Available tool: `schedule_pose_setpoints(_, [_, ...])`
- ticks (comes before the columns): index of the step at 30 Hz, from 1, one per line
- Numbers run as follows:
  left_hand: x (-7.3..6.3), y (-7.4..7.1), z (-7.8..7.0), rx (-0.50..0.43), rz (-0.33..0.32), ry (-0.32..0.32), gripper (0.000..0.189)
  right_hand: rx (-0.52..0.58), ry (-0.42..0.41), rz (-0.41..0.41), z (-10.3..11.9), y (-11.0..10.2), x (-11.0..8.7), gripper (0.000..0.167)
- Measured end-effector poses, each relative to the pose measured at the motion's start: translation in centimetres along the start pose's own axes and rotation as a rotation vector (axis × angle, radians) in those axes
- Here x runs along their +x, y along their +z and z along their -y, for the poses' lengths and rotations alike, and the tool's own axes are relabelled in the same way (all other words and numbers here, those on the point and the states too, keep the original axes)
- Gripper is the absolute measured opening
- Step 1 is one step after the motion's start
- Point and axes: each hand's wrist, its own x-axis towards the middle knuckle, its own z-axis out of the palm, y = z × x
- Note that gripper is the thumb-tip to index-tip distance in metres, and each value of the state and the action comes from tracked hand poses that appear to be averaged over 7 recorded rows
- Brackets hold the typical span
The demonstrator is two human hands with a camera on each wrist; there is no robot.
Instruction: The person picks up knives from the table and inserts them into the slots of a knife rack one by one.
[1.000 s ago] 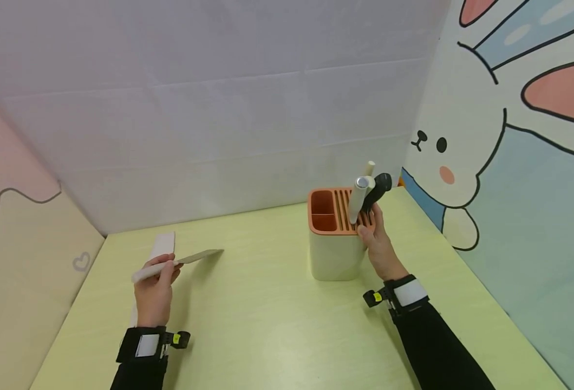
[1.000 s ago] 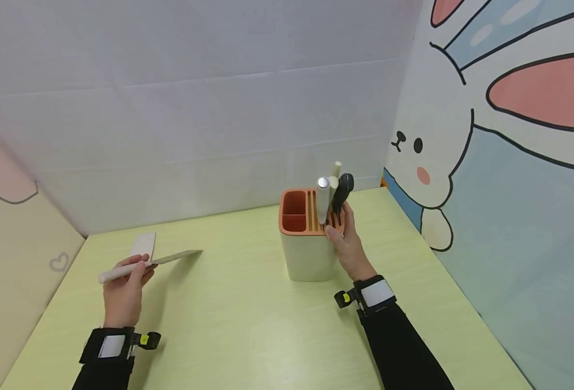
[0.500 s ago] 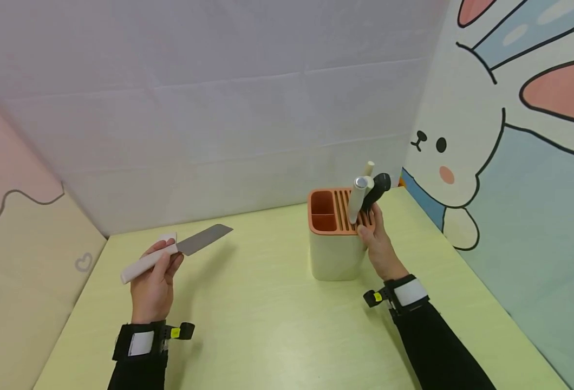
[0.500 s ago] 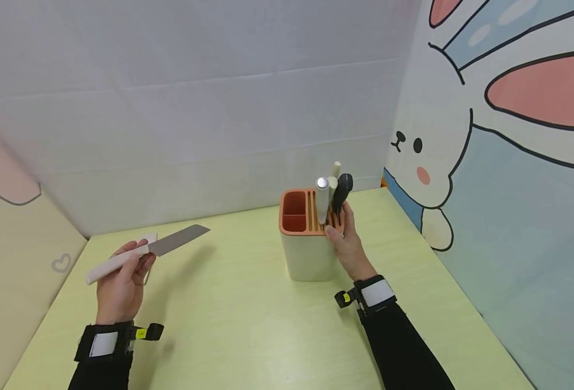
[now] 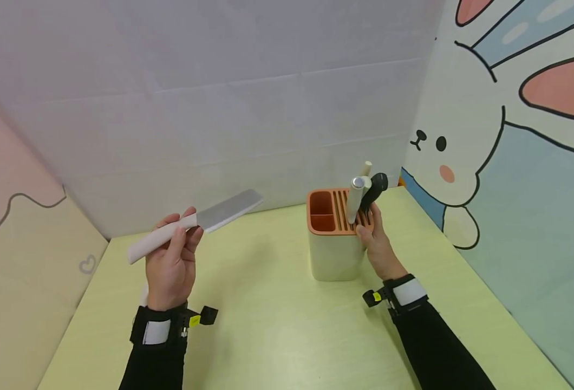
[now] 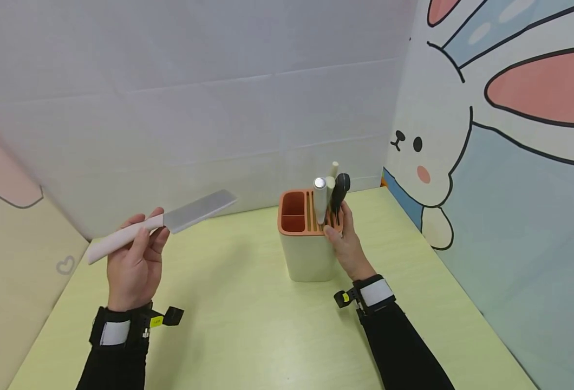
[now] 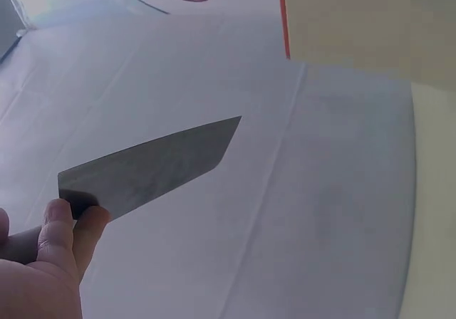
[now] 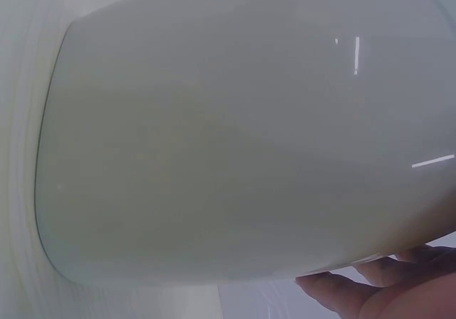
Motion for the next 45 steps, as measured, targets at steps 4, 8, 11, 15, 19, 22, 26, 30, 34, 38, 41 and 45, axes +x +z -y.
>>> schedule_pose_setpoints(4, [0.4,2.1,0.8,0.041,0.047,-0.020,0.024,-0.007,0.010,-0.007,-0.1,0.0,0.0,0.067])
schedule_pose_setpoints(8, [0.7,3.7,1.6,0.078,0.092,-0.059,0.025,-0.005,0.014,-0.011,-0.1,0.0,0.0,0.067])
schedule_pose_setpoints(11, [1.1,4.8,2.2,0.101,0.124,-0.080,0.026,-0.008,0.016,-0.013,-0.2,0.0,0.0,0.067])
schedule_pose_setpoints(15, [1.6,6.3,3.1,0.183,0.162,-0.084,0.026,-0.005,0.011,-0.013,-0.2,0.0,0.0,0.068])
schedule_pose_setpoints(19, [1.9,7.9,4.3,0.300,0.201,-0.081,0.030,-0.008,-0.001,-0.012,-0.2,-0.1,0.0,0.068])
schedule_pose_setpoints(22, [2.1,9.0,5.3,0.366,0.232,-0.085,0.032,-0.023,-0.007,-0.014,-0.2,-0.2,0.0,0.068])
schedule_pose_setpoints(26, [2.2,9.9,6.3,0.395,0.256,-0.106,0.032,-0.033,-0.006,-0.008,-0.2,-0.3,0.0,0.068])
schedule_pose_setpoints(30, [2.1,10.6,7.2,0.456,0.268,-0.116,0.031,-0.037,-0.004,-0.007,-0.2,-0.4,-0.2,0.068])
schedule_pose_setpoints(34, [1.9,10.9,7.7,0.539,0.298,-0.104,0.031,-0.032,-0.016,-0.011,-0.2,-0.4,-0.1,0.067])
schedule_pose_setpoints(38, [1.8,11.3,8.0,0.574,0.322,-0.083,0.032,-0.034,-0.020,-0.015,-0.3,-0.4,0.0,0.067])
schedule_pose_setpoints(41, [1.7,11.5,8.3,0.601,0.339,-0.067,0.032,-0.030,-0.016,-0.016,-0.3,-0.4,0.0,0.067])
schedule_pose_setpoints(45, [1.7,11.8,8.9,0.648,0.369,-0.045,0.031,-0.006,-0.017,-0.013,-0.3,-0.4,0.1,0.067])
